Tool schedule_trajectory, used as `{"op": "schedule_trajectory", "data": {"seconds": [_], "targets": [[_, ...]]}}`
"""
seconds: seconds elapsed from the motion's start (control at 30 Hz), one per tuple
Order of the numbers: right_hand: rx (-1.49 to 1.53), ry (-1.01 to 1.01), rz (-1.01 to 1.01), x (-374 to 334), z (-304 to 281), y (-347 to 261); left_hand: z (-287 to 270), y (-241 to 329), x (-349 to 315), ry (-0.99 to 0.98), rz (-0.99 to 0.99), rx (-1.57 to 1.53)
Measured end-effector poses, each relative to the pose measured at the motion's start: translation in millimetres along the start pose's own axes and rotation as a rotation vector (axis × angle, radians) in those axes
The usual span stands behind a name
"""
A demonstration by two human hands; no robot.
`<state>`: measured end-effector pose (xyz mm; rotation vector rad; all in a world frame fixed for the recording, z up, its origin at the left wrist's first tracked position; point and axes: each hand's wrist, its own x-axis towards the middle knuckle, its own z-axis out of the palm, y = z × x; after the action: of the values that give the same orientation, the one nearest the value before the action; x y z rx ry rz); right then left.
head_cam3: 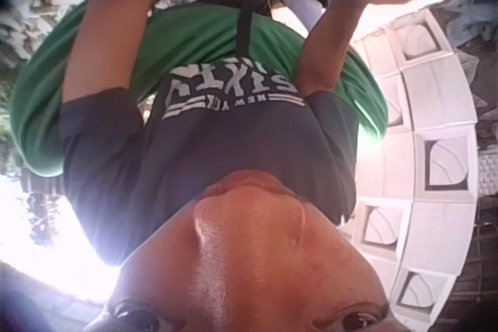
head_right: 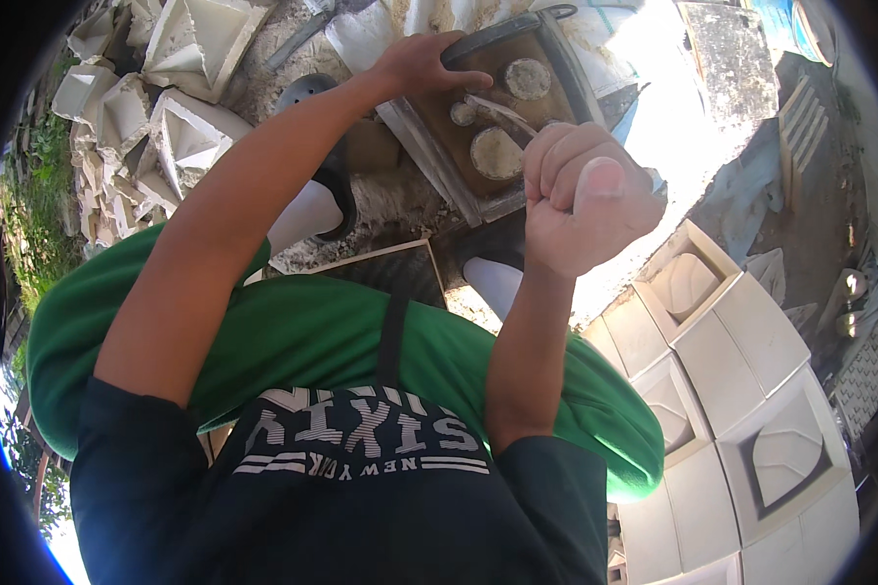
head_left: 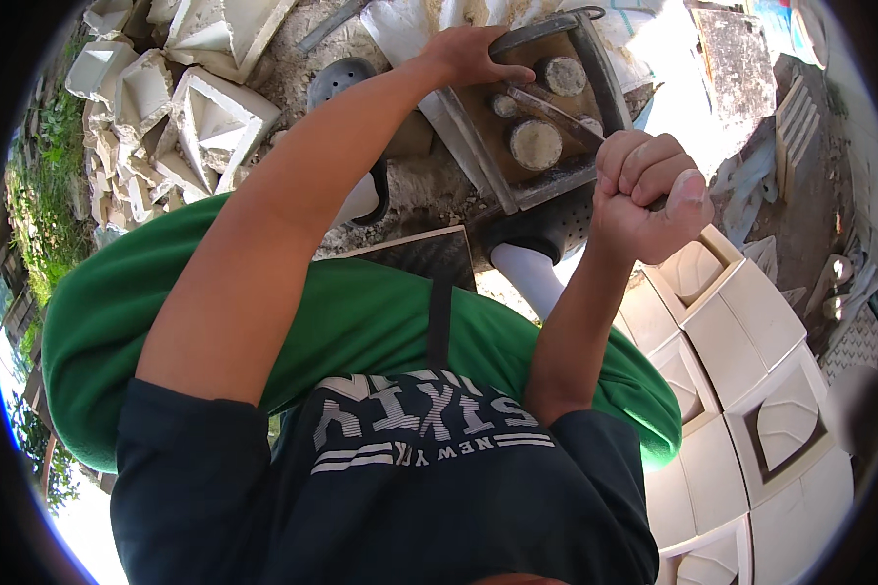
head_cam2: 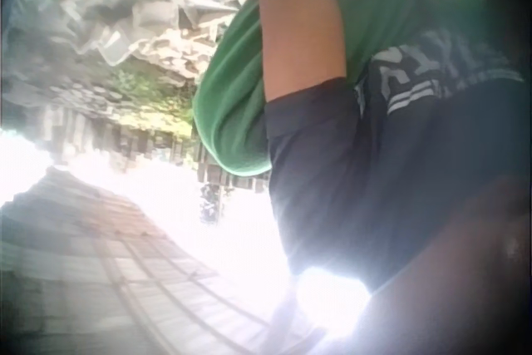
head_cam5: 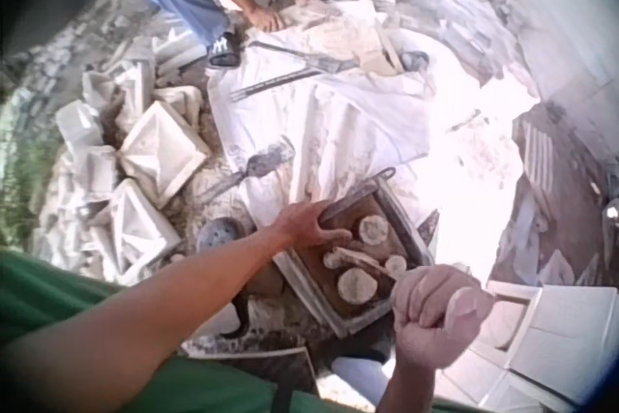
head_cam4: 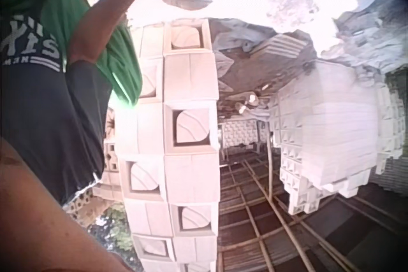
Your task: The person packs and smooths mortar around cylindrical inserts inside a metal mold using a small trowel.
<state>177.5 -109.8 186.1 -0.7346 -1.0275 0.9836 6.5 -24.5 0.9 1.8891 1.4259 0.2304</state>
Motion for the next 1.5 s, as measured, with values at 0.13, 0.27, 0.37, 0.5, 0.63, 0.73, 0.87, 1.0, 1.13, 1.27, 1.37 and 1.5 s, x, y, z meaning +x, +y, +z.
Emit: {"op": "schedule_trajectory", "data": {"seconds": [0.13, 0.27, 0.37, 0.5, 0.63, 0.73, 0.87, 1.0, 1.13, 1.27, 1.37, 1.5], "targets": [[-0.148, -0.125, 0.003, -6.4, 7.4, 13.1, 1.2, -6.3, 1.4, -0.052, -0.053, 0.035], [-0.120, -0.120, -0.096, -13.0, 13.2, 30.8, -5.0, 3.4, 0.0, -0.096, -0.020, -0.031], [-0.195, -0.038, -0.037, -17.4, 6.1, 60.2, -7.7, 1.9, -3.1, -0.067, -0.016, -0.025], [-0.097, -0.079, -0.024, 1.4, 7.6, 27.5, -6.8, 0.8, -0.3, -0.049, 0.008, -0.031], [-0.239, -0.109, 0.017, -6.1, 5.6, 64.9, -6.7, 1.3, -1.1, 0.024, -0.017, -0.020], [-0.140, -0.058, 0.016, -3.4, 18.7, 39.0, -12.7, 1.9, -2.3, -0.026, 0.000, -0.056], [-0.219, -0.009, 0.003, -15.1, 10.3, 64.1, -10.8, 6.0, -2.9, -0.080, -0.020, -0.040], [-0.256, -0.090, -0.015, -10.0, 25.9, 48.3, -9.8, -1.5, -2.7, -0.006, -0.026, -0.068], [-0.394, 0.003, -0.042, -16.5, 26.3, 66.0, -8.2, 5.0, -0.4, -0.057, -0.038, -0.067], [-0.320, -0.071, 0.056, -2.8, 32.9, 46.1, -10.2, 0.3, -5.1, -0.065, -0.074, -0.088], [-0.331, -0.107, 0.041, -6.9, 17.9, 53.9, -16.0, 7.5, -1.2, -0.078, -0.068, -0.106], [-0.381, -0.178, 0.032, 0.2, 18.5, 52.9, -3.7, -6.7, -2.0, 0.002, -0.060, -0.101]]}}
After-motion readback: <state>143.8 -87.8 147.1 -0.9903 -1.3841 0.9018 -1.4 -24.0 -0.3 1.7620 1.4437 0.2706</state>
